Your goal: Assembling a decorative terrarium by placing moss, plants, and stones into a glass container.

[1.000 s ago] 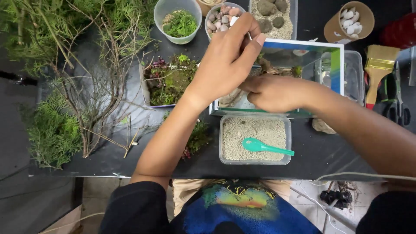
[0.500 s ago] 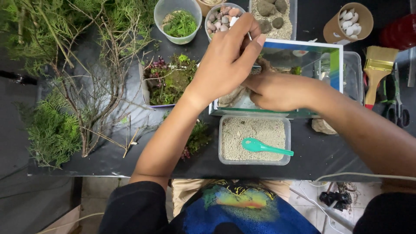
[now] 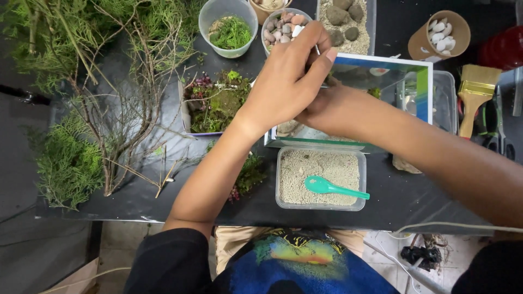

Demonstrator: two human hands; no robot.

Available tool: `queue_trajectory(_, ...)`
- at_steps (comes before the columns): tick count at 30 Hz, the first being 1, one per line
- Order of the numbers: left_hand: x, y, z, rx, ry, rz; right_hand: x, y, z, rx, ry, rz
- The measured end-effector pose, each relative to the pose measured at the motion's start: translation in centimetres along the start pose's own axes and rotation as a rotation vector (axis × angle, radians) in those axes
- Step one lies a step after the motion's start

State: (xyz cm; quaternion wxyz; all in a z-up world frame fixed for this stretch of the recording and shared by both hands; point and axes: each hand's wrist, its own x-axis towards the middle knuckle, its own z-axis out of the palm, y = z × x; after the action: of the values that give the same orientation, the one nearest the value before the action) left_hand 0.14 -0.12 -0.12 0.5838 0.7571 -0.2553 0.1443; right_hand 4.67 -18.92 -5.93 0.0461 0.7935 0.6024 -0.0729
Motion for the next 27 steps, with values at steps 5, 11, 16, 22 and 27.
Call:
queue_trajectory(5, 0.1, 0.2, 0.0, -0.010, -0.011, 0.003, 1.8, -0.4, -0.5, -0.010, 0.017, -0.005)
queue_trajectory(11, 0.1, 0.3, 0.1, -0.018, -0.018, -0.008, 5.7, -0.4, -1.2, -0.015, 0.043, -0.013)
queue_trajectory(16, 0.2, 0.5, 0.0, -0.026, -0.018, -0.011, 4.9, -0.8, -1.2, -0.021, 0.060, -0.024)
queue_trajectory(22, 0.1, 0.3, 0.1, -0.009, -0.020, -0.023, 3.5, -1.0, -1.1, -0.028, 0.077, -0.042)
queue_trajectory(27, 0.2, 0.5, 0.1, -0.011, -0.020, -0.007, 3.4, -1.2, -1.2, -0.036, 0.100, -0.049)
